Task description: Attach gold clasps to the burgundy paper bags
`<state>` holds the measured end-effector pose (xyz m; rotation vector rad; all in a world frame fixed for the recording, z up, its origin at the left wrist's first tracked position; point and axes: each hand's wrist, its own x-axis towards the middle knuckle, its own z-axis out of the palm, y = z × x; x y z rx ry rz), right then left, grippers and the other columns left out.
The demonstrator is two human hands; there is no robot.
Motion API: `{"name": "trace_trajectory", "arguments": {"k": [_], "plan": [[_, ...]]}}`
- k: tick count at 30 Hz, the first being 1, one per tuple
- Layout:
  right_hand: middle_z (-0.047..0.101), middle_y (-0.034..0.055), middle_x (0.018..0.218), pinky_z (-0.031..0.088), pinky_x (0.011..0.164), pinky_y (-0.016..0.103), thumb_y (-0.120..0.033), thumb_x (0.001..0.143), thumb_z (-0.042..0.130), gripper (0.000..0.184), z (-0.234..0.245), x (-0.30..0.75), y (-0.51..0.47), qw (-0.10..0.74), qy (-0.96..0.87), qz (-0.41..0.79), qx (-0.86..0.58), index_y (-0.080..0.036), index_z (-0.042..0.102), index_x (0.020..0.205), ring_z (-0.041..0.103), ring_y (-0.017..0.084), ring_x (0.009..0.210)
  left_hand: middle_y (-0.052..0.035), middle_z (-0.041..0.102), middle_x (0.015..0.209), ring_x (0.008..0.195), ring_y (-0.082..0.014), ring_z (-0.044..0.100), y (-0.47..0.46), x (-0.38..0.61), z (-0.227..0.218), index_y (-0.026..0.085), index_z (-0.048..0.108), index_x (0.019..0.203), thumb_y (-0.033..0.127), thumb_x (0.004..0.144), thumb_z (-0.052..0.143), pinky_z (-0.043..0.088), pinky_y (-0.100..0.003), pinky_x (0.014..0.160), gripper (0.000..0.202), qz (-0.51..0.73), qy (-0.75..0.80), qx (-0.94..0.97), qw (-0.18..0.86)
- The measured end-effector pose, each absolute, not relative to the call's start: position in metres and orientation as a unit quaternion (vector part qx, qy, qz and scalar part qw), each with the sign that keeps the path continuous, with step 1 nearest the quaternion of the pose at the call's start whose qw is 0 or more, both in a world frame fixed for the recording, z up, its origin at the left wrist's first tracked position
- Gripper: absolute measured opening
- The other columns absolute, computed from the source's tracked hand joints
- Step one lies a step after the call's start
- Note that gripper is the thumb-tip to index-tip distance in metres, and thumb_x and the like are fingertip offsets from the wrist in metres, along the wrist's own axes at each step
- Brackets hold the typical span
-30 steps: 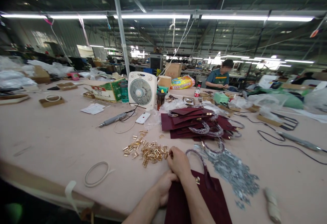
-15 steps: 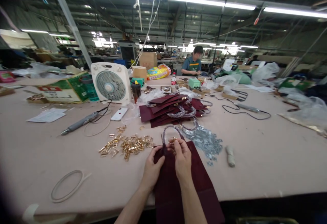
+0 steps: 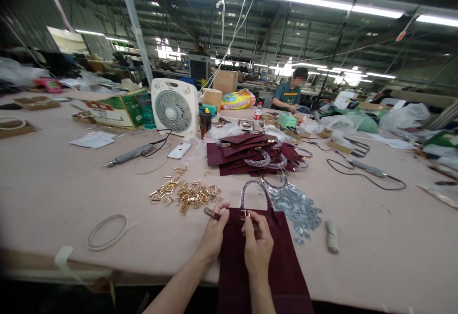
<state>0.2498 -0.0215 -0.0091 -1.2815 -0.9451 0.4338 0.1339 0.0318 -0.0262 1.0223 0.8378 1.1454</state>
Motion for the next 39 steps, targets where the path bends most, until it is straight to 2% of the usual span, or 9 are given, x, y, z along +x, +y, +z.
{"name": "trace_trajectory", "arguments": {"k": [3, 6, 8, 13, 16, 24, 30, 34, 39], "plan": [[0.065, 0.0009, 0.078, 0.053, 0.061, 0.028, -0.048, 0.094, 0.068, 0.032, -0.009, 0.245, -0.027, 0.645, -0.432, 0.193, -0.6, -0.019, 0.067, 0.108, 0.062, 0.016, 0.065, -0.0048, 0.072, 0.101, 0.097, -0.0226, 0.066, 0.035, 0.133, -0.031, 0.021, 0.063, 0.131, 0.055, 0.095, 0.063, 0.05, -0.036, 0.097, 0.05, 0.506, 0.379, 0.441, 0.637], [0.069, 0.0027, 0.08, 0.054, 0.061, 0.027, -0.049, 0.092, 0.07, 0.033, -0.01, 0.243, -0.032, 0.616, -0.428, 0.195, -0.631, -0.019, 0.067, 0.105, 0.066, 0.017, 0.065, -0.009, 0.072, 0.123, 0.121, -0.0273, 0.062, 0.036, 0.133, -0.032, 0.02, 0.07, 0.128, 0.053, 0.094, 0.065, 0.043, -0.04, 0.111, 0.047, 0.512, 0.389, 0.449, 0.62], [0.071, 0.004, 0.083, 0.055, 0.062, 0.028, -0.049, 0.092, 0.071, 0.033, -0.012, 0.244, -0.035, 0.607, -0.432, 0.201, -0.636, -0.019, 0.068, 0.105, 0.067, 0.018, 0.066, -0.0093, 0.071, 0.129, 0.128, -0.0288, 0.059, 0.037, 0.133, -0.03, 0.021, 0.073, 0.124, 0.052, 0.093, 0.066, 0.04, -0.041, 0.115, 0.045, 0.516, 0.389, 0.451, 0.616], [0.072, 0.0069, 0.091, 0.059, 0.065, 0.029, -0.049, 0.092, 0.07, 0.04, -0.015, 0.249, -0.037, 0.594, -0.456, 0.22, -0.626, -0.018, 0.071, 0.118, 0.069, 0.018, 0.073, -0.0086, 0.077, 0.11, 0.108, -0.0275, 0.069, 0.036, 0.135, -0.026, 0.019, 0.074, 0.119, 0.056, 0.088, 0.07, 0.052, -0.041, 0.103, 0.048, 0.512, 0.369, 0.42, 0.652], [0.072, 0.0076, 0.093, 0.058, 0.066, 0.029, -0.046, 0.093, 0.069, 0.037, -0.017, 0.25, -0.037, 0.576, -0.476, 0.212, -0.629, -0.019, 0.073, 0.118, 0.069, 0.018, 0.074, -0.0075, 0.078, 0.104, 0.101, -0.0266, 0.071, 0.036, 0.136, -0.027, 0.02, 0.074, 0.117, 0.058, 0.087, 0.071, 0.055, -0.041, 0.097, 0.048, 0.503, 0.362, 0.416, 0.665], [0.07, 0.0055, 0.09, 0.056, 0.06, 0.027, -0.042, 0.094, 0.066, 0.034, -0.021, 0.246, -0.035, 0.563, -0.488, 0.187, -0.641, -0.02, 0.072, 0.119, 0.065, 0.015, 0.065, -0.0074, 0.077, 0.112, 0.103, -0.0251, 0.07, 0.033, 0.135, -0.024, 0.022, 0.071, 0.118, 0.054, 0.096, 0.062, 0.054, -0.038, 0.096, 0.04, 0.493, 0.36, 0.463, 0.643], [0.069, 0.004, 0.082, 0.055, 0.056, 0.026, -0.041, 0.091, 0.068, 0.031, -0.02, 0.245, -0.031, 0.556, -0.485, 0.182, -0.65, -0.018, 0.073, 0.111, 0.062, 0.015, 0.061, -0.0075, 0.077, 0.116, 0.106, -0.0245, 0.069, 0.027, 0.133, -0.013, 0.02, 0.073, 0.117, 0.048, 0.101, 0.057, 0.051, -0.035, 0.1, 0.036, 0.512, 0.347, 0.51, 0.597], [0.07, 0.0049, 0.084, 0.056, 0.059, 0.027, -0.038, 0.092, 0.065, 0.027, -0.019, 0.244, -0.029, 0.541, -0.499, 0.164, -0.657, -0.018, 0.073, 0.11, 0.064, 0.016, 0.064, -0.0074, 0.076, 0.119, 0.11, -0.0241, 0.068, 0.026, 0.134, -0.012, 0.021, 0.073, 0.116, 0.045, 0.102, 0.055, 0.049, -0.035, 0.102, 0.033, 0.519, 0.343, 0.52, 0.586], [0.072, 0.0063, 0.088, 0.056, 0.062, 0.028, -0.035, 0.093, 0.064, 0.025, -0.018, 0.241, -0.029, 0.515, -0.531, 0.112, -0.664, -0.019, 0.075, 0.109, 0.066, 0.017, 0.068, -0.008, 0.077, 0.116, 0.106, -0.0243, 0.069, 0.025, 0.133, -0.013, 0.02, 0.075, 0.114, 0.049, 0.101, 0.056, 0.051, -0.034, 0.099, 0.036, 0.517, 0.351, 0.527, 0.577]]}}
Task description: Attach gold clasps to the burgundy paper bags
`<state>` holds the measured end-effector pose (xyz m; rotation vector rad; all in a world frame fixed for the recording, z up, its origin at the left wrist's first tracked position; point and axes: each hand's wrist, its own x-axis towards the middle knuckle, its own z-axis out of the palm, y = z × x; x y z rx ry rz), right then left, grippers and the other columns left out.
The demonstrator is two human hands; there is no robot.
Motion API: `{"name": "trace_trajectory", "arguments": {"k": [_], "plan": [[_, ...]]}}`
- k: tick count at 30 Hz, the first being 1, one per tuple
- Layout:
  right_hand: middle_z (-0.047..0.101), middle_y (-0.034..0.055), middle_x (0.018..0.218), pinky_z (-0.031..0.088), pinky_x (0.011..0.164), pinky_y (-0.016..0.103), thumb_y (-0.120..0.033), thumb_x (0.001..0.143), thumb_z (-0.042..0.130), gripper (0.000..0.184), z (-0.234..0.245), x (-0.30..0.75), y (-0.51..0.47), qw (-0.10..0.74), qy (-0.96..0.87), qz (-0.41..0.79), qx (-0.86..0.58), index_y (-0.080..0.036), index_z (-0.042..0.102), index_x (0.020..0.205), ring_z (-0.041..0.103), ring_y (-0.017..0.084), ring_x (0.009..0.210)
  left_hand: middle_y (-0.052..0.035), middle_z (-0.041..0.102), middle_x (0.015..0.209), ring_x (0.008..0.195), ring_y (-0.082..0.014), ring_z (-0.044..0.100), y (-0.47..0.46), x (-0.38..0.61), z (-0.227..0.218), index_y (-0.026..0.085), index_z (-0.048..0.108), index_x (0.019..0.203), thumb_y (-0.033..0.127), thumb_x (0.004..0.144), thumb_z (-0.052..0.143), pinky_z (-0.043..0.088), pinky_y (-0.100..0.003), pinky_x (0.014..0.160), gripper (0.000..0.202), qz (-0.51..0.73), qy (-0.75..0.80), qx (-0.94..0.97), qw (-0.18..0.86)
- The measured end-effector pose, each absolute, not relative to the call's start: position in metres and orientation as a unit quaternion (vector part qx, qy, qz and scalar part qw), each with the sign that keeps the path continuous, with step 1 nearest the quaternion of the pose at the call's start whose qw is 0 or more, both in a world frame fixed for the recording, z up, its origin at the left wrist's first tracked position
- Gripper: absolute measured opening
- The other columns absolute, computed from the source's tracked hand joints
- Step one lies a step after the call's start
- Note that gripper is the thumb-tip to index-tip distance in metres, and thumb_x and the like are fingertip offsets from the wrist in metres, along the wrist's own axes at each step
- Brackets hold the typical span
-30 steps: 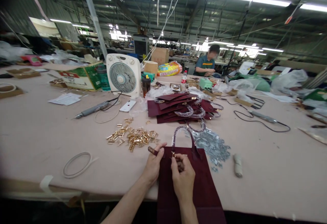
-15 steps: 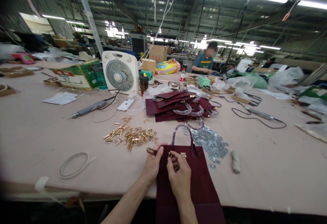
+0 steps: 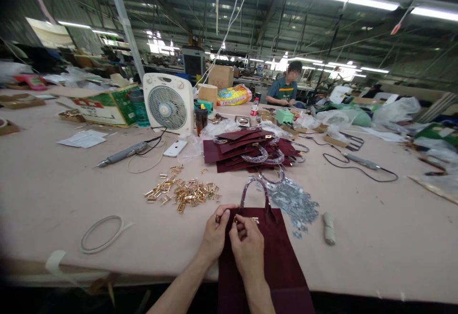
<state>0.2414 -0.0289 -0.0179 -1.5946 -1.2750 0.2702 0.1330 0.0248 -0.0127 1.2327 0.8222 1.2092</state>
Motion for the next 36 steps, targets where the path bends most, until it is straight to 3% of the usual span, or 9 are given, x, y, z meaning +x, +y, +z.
{"name": "trace_trajectory", "arguments": {"k": [7, 10, 14, 20, 23, 30, 36], "plan": [[0.069, 0.0091, 0.089, 0.056, 0.073, 0.033, -0.041, 0.103, 0.053, 0.034, -0.019, 0.231, -0.032, 0.465, -0.566, 0.044, -0.679, -0.021, 0.075, 0.119, 0.067, 0.022, 0.076, -0.0079, 0.078, 0.109, 0.094, -0.0231, 0.07, 0.024, 0.132, -0.009, 0.02, 0.075, 0.116, 0.053, 0.1, 0.057, 0.052, -0.036, 0.098, 0.041, 0.497, 0.351, 0.524, 0.596], [0.07, 0.0093, 0.094, 0.055, 0.078, 0.034, -0.046, 0.103, 0.052, 0.037, -0.019, 0.232, -0.033, 0.453, -0.573, 0.062, -0.68, -0.023, 0.074, 0.122, 0.068, 0.024, 0.083, -0.0084, 0.077, 0.112, 0.102, -0.0248, 0.068, 0.027, 0.133, -0.012, 0.02, 0.076, 0.109, 0.049, 0.094, 0.066, 0.048, -0.038, 0.105, 0.035, 0.515, 0.353, 0.462, 0.63], [0.073, 0.0086, 0.108, 0.056, 0.082, 0.034, -0.051, 0.1, 0.059, 0.039, -0.016, 0.239, -0.03, 0.503, -0.554, 0.128, -0.651, -0.025, 0.074, 0.124, 0.07, 0.024, 0.091, -0.0094, 0.077, 0.111, 0.11, -0.0273, 0.069, 0.034, 0.131, -0.015, 0.018, 0.071, 0.112, 0.036, 0.08, 0.081, 0.047, -0.041, 0.108, 0.038, 0.503, 0.267, 0.24, 0.787], [0.075, 0.0101, 0.108, 0.057, 0.082, 0.036, -0.05, 0.097, 0.061, 0.04, 0.0, 0.245, -0.005, 0.58, -0.511, 0.139, -0.619, -0.021, 0.074, 0.121, 0.07, 0.027, 0.096, -0.0109, 0.078, 0.092, 0.1, -0.0299, 0.073, 0.042, 0.121, -0.01, 0.013, 0.071, 0.102, 0.033, 0.088, 0.07, 0.051, -0.044, 0.101, 0.024, 0.39, 0.156, 0.101, 0.902], [0.075, 0.0109, 0.112, 0.055, 0.09, 0.037, -0.044, 0.097, 0.061, 0.033, 0.013, 0.242, 0.028, 0.532, -0.574, 0.164, -0.601, -0.021, 0.076, 0.115, 0.069, 0.028, 0.102, -0.0121, 0.078, 0.094, 0.103, -0.0313, 0.072, 0.043, 0.121, -0.006, 0.013, 0.072, 0.099, 0.032, 0.089, 0.065, 0.05, -0.043, 0.101, 0.023, 0.378, 0.126, 0.089, 0.913], [0.075, 0.0099, 0.106, 0.049, 0.093, 0.034, -0.016, 0.077, 0.072, 0.029, 0.025, 0.242, 0.1, 0.248, -0.718, 0.22, -0.612, -0.02, 0.079, 0.105, 0.069, 0.026, 0.101, -0.0167, 0.077, 0.111, 0.11, -0.035, 0.07, 0.044, 0.123, -0.004, 0.009, 0.072, 0.114, 0.039, 0.092, 0.057, 0.045, -0.048, 0.105, 0.04, 0.376, 0.118, 0.087, 0.915], [0.076, 0.0072, 0.096, 0.049, 0.082, 0.031, -0.014, 0.073, 0.077, 0.019, 0.016, 0.238, 0.108, 0.253, -0.704, 0.227, -0.623, -0.02, 0.075, 0.091, 0.07, 0.024, 0.09, -0.0171, 0.077, 0.113, 0.111, -0.0361, 0.069, 0.045, 0.125, -0.005, 0.009, 0.072, 0.115, 0.039, 0.092, 0.057, 0.043, -0.05, 0.108, 0.041, 0.389, 0.12, 0.085, 0.909]]}}
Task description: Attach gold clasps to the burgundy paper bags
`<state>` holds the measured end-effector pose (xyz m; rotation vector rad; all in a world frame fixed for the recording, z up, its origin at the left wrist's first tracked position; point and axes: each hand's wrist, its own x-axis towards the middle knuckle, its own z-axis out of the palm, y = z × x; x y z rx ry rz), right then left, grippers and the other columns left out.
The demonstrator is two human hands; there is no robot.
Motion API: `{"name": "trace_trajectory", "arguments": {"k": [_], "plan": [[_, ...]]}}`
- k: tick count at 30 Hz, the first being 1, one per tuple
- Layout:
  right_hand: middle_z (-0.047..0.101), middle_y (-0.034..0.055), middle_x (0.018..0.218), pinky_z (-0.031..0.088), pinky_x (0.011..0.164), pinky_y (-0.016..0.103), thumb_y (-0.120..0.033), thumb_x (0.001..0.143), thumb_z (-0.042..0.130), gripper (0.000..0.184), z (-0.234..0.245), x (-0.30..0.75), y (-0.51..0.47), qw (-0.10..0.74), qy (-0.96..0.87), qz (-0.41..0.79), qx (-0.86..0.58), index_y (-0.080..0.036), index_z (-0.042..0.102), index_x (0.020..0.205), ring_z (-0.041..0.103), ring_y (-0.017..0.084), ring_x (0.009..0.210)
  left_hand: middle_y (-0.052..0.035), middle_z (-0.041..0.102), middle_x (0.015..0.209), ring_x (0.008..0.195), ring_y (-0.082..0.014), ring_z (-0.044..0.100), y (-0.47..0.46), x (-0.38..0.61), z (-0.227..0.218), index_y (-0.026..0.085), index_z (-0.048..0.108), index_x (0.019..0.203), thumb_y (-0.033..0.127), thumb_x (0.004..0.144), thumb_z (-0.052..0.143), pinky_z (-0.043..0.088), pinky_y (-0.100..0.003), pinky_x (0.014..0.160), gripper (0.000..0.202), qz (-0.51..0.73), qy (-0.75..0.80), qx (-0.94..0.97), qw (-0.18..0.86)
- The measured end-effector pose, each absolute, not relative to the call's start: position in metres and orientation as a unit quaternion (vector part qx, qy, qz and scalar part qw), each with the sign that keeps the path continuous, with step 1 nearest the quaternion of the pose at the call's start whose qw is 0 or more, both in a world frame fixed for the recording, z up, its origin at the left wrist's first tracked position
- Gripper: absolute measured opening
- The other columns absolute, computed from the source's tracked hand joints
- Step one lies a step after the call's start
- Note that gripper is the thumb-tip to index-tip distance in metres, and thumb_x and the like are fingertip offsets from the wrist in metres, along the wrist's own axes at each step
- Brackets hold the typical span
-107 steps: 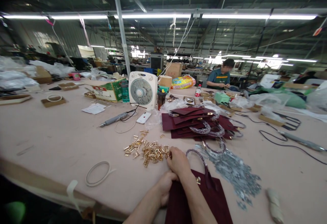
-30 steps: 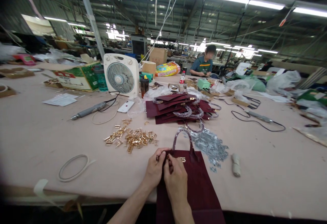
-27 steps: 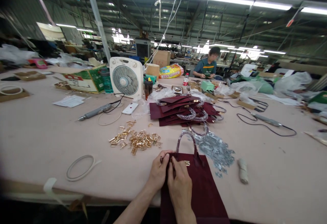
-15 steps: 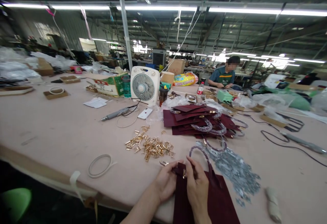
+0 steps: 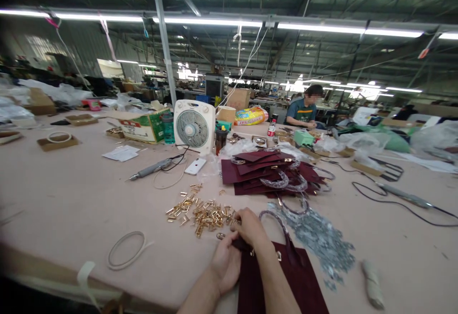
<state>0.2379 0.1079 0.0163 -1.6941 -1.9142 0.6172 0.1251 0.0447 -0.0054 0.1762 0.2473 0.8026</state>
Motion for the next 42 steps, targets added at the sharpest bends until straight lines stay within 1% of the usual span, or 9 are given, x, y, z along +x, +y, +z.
{"name": "trace_trajectory", "arguments": {"k": [4, 7, 11, 17, 25, 29, 33, 36, 42], "plan": [[0.073, -0.0001, 0.085, 0.048, 0.076, 0.028, -0.011, 0.079, 0.069, 0.017, 0.018, 0.232, 0.097, 0.304, -0.695, 0.225, -0.612, -0.023, 0.069, 0.091, 0.068, 0.019, 0.082, -0.0181, 0.077, 0.113, 0.113, -0.0376, 0.069, 0.047, 0.127, -0.009, 0.009, 0.074, 0.113, 0.038, 0.09, 0.061, 0.044, -0.052, 0.109, 0.039, 0.391, 0.137, 0.087, 0.906], [0.074, 0.0025, 0.094, 0.05, 0.082, 0.031, -0.022, 0.088, 0.068, 0.009, 0.023, 0.233, 0.083, 0.42, -0.668, 0.211, -0.577, -0.023, 0.071, 0.096, 0.068, 0.021, 0.088, -0.0169, 0.077, 0.115, 0.115, -0.0372, 0.069, 0.049, 0.127, -0.008, 0.01, 0.075, 0.112, 0.033, 0.087, 0.064, 0.045, -0.052, 0.11, 0.036, 0.409, 0.15, 0.094, 0.895], [0.076, 0.0067, 0.103, 0.056, 0.084, 0.035, -0.04, 0.093, 0.069, 0.025, 0.026, 0.25, 0.056, 0.58, -0.549, 0.247, -0.548, -0.024, 0.075, 0.111, 0.071, 0.024, 0.091, -0.0147, 0.077, 0.119, 0.116, -0.0347, 0.07, 0.047, 0.125, -0.001, 0.012, 0.074, 0.118, 0.028, 0.087, 0.063, 0.048, -0.051, 0.111, 0.037, 0.433, 0.18, 0.102, 0.877], [0.078, 0.0087, 0.107, 0.058, 0.095, 0.042, -0.051, 0.089, 0.075, 0.036, 0.015, 0.306, 0.009, 0.729, -0.35, 0.261, -0.528, -0.021, 0.07, 0.108, 0.074, 0.025, 0.099, -0.0139, 0.074, 0.13, 0.116, -0.033, 0.072, 0.046, 0.126, 0.006, 0.019, 0.063, 0.137, 0.03, 0.089, 0.062, 0.054, -0.055, 0.104, 0.049, 0.441, 0.264, 0.115, 0.85], [0.075, 0.0041, 0.09, 0.055, 0.078, 0.033, -0.054, 0.079, 0.082, 0.04, -0.022, 0.344, -0.045, 0.767, -0.21, 0.163, -0.583, -0.019, 0.073, 0.097, 0.068, 0.021, 0.084, -0.0099, 0.078, 0.117, 0.112, -0.0258, 0.071, 0.035, 0.136, -0.01, 0.017, 0.072, 0.113, 0.042, 0.085, 0.07, 0.056, -0.036, 0.096, 0.038, 0.552, 0.366, 0.294, 0.689], [0.072, 0.0031, 0.088, 0.052, 0.071, 0.031, -0.054, 0.076, 0.083, 0.042, -0.027, 0.343, -0.05, 0.791, -0.175, 0.148, -0.567, -0.02, 0.073, 0.096, 0.064, 0.019, 0.078, -0.0092, 0.078, 0.112, 0.111, -0.0266, 0.071, 0.034, 0.127, -0.02, 0.019, 0.072, 0.11, 0.039, 0.086, 0.069, 0.054, -0.041, 0.101, 0.032, 0.595, 0.419, 0.388, 0.565], [0.058, -0.0037, 0.07, 0.041, 0.058, 0.026, -0.052, 0.077, 0.085, 0.039, -0.025, 0.341, -0.05, 0.778, -0.208, 0.212, -0.554, -0.02, 0.072, 0.096, 0.048, 0.012, 0.061, -0.0092, 0.075, 0.116, 0.112, -0.0285, 0.068, 0.04, 0.113, -0.006, 0.022, 0.073, 0.111, 0.029, 0.087, 0.065, 0.049, -0.05, 0.108, 0.026, 0.6, 0.495, 0.531, 0.337], [0.054, -0.0053, 0.068, 0.036, 0.055, 0.025, -0.051, 0.079, 0.084, 0.041, -0.024, 0.341, -0.049, 0.779, -0.213, 0.238, -0.539, -0.02, 0.071, 0.104, 0.043, 0.01, 0.059, -0.0074, 0.077, 0.112, 0.116, -0.0299, 0.065, 0.048, 0.116, 0.024, 0.024, 0.077, 0.103, 0.024, 0.088, 0.064, 0.042, -0.053, 0.116, 0.019, 0.592, 0.414, 0.654, 0.225], [0.056, -0.0046, 0.07, 0.038, 0.057, 0.026, -0.053, 0.082, 0.079, 0.044, -0.025, 0.342, -0.051, 0.765, -0.22, 0.241, -0.555, -0.021, 0.069, 0.111, 0.05, 0.013, 0.061, -0.0102, 0.077, 0.115, 0.117, -0.0344, 0.064, 0.053, 0.173, 0.055, 0.028, 0.079, 0.104, 0.027, 0.086, 0.069, 0.038, -0.05, 0.119, 0.02, 0.366, 0.206, 0.751, 0.51]]}}
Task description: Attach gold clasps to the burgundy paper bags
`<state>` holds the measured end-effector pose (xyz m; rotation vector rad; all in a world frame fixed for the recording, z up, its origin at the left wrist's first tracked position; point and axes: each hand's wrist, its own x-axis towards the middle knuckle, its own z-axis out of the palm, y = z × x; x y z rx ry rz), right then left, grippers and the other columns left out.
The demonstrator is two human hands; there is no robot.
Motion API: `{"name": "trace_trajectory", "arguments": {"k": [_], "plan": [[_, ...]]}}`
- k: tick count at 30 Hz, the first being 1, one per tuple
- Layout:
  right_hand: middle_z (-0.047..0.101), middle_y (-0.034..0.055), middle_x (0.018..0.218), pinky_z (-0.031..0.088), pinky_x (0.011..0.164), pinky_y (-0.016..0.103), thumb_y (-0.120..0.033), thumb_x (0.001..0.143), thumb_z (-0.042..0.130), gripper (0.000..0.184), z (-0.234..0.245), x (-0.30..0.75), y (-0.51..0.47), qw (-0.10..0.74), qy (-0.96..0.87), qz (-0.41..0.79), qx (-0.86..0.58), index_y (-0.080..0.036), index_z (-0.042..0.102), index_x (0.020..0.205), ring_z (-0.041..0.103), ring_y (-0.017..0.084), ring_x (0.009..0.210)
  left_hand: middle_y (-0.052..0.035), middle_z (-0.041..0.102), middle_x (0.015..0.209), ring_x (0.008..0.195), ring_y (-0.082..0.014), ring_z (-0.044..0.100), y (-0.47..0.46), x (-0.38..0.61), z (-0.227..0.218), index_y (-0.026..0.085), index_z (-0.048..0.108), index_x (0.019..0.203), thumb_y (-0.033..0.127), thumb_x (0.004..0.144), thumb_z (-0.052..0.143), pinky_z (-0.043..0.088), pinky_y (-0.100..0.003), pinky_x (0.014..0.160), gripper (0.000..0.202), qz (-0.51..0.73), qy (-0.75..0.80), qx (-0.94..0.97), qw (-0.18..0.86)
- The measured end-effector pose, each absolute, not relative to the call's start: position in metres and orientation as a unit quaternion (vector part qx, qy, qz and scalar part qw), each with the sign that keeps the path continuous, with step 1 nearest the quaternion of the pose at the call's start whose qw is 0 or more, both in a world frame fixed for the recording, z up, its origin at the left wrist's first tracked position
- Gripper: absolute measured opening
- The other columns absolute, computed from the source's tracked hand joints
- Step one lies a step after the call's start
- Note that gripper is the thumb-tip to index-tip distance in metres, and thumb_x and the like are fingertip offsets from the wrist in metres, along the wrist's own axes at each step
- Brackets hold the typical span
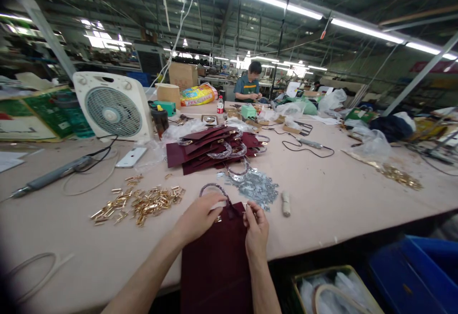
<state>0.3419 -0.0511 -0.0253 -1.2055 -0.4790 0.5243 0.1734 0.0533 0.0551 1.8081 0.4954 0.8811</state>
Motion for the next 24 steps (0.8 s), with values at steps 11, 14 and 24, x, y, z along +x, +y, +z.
{"name": "trace_trajectory", "arguments": {"k": [11, 14, 24], "plan": [[0.06, -0.0031, 0.07, 0.04, 0.055, 0.025, -0.053, 0.082, 0.079, 0.042, -0.026, 0.344, -0.056, 0.751, -0.244, 0.253, -0.559, -0.02, 0.067, 0.105, 0.052, 0.013, 0.062, -0.0121, 0.072, 0.089, 0.124, -0.0358, 0.054, 0.073, 0.232, 0.022, 0.027, 0.069, 0.068, 0.016, 0.081, 0.069, 0.019, -0.051, 0.124, 0.017, 0.272, 0.162, 0.864, 0.391], [0.057, -0.0042, 0.065, 0.038, 0.053, 0.025, -0.055, 0.084, 0.076, 0.042, -0.027, 0.341, -0.059, 0.736, -0.255, 0.213, -0.589, -0.02, 0.068, 0.103, 0.05, 0.013, 0.058, -0.0118, 0.073, 0.092, 0.127, -0.034, 0.054, 0.077, 0.237, 0.033, 0.027, 0.069, 0.068, 0.01, 0.078, 0.067, 0.019, -0.047, 0.124, 0.02, 0.238, 0.156, 0.881, 0.379], [0.071, 0.0051, 0.085, 0.051, 0.068, 0.032, -0.044, 0.092, 0.065, 0.024, -0.019, 0.33, -0.058, 0.575, -0.425, 0.15, -0.683, -0.021, 0.072, 0.092, 0.063, 0.021, 0.073, -0.0083, 0.075, 0.087, 0.101, -0.0344, 0.068, 0.08, 0.248, 0.051, 0.024, 0.073, 0.083, 0.03, 0.079, 0.074, 0.044, -0.05, 0.104, 0.008, 0.19, 0.244, 0.847, 0.432]]}}
